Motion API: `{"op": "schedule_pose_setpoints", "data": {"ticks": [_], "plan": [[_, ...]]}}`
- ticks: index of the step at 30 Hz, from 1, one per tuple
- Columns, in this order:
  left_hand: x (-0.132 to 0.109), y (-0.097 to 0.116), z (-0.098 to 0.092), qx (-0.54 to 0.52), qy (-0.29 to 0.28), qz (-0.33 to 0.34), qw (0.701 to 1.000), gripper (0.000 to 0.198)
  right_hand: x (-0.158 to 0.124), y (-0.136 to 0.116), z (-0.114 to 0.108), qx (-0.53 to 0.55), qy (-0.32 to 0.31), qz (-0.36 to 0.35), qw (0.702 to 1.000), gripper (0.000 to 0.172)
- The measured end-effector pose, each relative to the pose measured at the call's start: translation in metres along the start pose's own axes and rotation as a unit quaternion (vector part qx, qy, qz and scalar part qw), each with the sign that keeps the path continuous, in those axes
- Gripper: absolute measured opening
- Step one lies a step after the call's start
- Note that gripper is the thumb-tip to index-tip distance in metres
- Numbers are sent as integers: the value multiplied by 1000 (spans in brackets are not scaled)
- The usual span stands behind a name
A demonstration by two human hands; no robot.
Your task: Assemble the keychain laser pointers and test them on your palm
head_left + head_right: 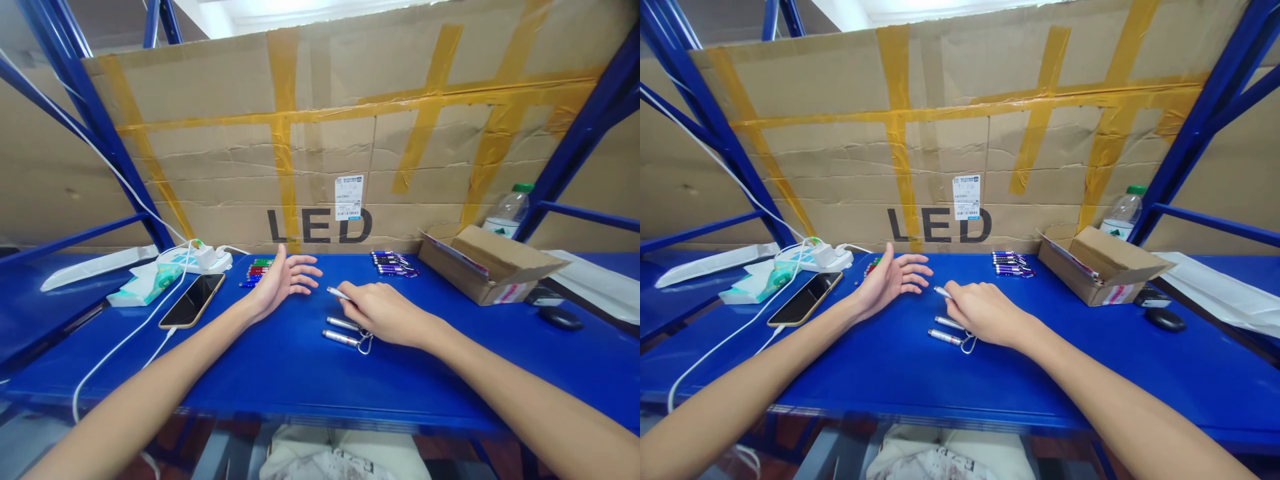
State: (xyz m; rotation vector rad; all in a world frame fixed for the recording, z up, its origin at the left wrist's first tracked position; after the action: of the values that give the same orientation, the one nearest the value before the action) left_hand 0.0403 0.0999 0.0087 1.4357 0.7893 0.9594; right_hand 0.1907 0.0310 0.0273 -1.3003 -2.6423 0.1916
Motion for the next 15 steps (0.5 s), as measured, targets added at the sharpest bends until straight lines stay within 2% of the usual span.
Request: {"op": "schedule_pose_setpoints", "data": {"ticks": [7, 15], "plan": [[1, 0, 0, -5, 0, 1, 1000, 82, -1, -10, 7, 1, -19, -33, 999, 21], [0, 1, -1, 0, 2, 1, 1000, 82, 1, 6, 2, -63, -10, 33, 997, 21]]}}
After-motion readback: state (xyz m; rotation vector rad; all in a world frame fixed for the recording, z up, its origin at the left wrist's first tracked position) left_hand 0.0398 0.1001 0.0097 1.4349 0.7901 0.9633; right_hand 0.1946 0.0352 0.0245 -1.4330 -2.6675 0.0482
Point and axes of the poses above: each hand's wrist, its own x-axis towards the middle knuckle, its own z-axis out of the palm, y = z × x, the point moved 10 cm from there along x, towards the middle knuckle, and after that the axes turned 8 degrees about x, right-handed, at the moved point
